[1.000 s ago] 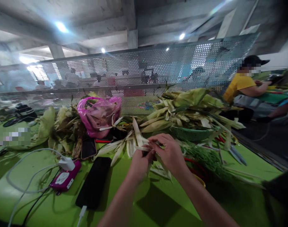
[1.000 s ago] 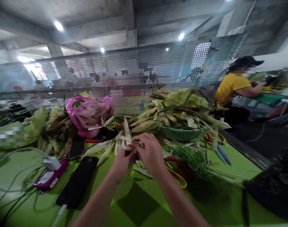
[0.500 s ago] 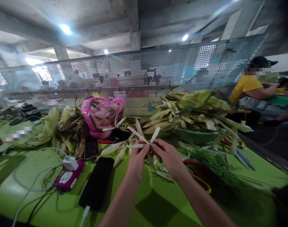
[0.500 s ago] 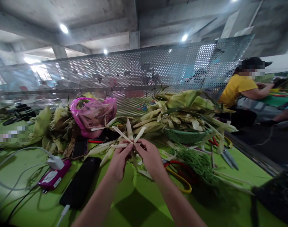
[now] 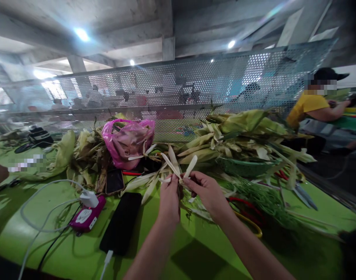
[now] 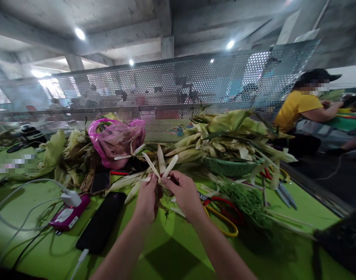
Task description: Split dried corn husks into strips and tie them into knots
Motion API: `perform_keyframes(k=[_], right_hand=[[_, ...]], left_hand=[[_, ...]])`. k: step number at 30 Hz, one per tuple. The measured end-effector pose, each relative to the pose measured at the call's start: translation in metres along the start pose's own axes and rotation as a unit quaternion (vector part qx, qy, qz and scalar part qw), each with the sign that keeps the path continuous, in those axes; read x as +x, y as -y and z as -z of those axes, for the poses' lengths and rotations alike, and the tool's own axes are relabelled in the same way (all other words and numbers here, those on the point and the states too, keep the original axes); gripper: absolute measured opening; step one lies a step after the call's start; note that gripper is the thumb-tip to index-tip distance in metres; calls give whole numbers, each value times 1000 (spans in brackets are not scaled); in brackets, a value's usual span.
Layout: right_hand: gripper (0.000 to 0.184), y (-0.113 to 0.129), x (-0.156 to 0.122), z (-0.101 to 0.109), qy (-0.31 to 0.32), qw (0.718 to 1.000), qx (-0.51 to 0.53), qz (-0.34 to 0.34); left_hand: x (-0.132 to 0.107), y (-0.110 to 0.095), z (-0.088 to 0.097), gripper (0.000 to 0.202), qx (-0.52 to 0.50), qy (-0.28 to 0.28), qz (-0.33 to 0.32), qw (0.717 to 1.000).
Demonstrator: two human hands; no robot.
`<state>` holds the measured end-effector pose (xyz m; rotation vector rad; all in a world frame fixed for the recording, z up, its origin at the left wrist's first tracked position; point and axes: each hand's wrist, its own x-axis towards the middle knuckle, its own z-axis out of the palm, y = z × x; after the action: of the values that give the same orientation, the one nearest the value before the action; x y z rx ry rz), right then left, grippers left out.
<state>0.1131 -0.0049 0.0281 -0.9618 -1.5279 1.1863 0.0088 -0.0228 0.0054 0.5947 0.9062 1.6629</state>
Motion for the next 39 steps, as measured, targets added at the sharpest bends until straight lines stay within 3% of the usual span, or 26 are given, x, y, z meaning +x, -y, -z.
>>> perform_keyframes(k=[9,17,22,28,31,36,39], right_hand=[[31,-2,3,6,22,1000,-14,-8],[32,-3,6,17,-25,999,-35,10],[31,-2,4,12,-46,999,-14,7],[30,-8,7,16,-64,998,-14,9],[32,-9,9,21,-53,997,-52,12],[33,-4,8,21,46,996,-69,-17],[30,-2,6,17,75,994,-82,-14]], left_hand=[[1,-4,0,36,-11,-5,18,1000],[5,-11,9,23,69,166,23,983],[5,-10,7,25,94,150,-3,984],[6,-5,5,26,105,188,-25,976],[4,-6,5,26,127,166,-31,977],[7,-7,8,27,74,85,-38,993],[10,-6,11,31,43,62,-30,997]])
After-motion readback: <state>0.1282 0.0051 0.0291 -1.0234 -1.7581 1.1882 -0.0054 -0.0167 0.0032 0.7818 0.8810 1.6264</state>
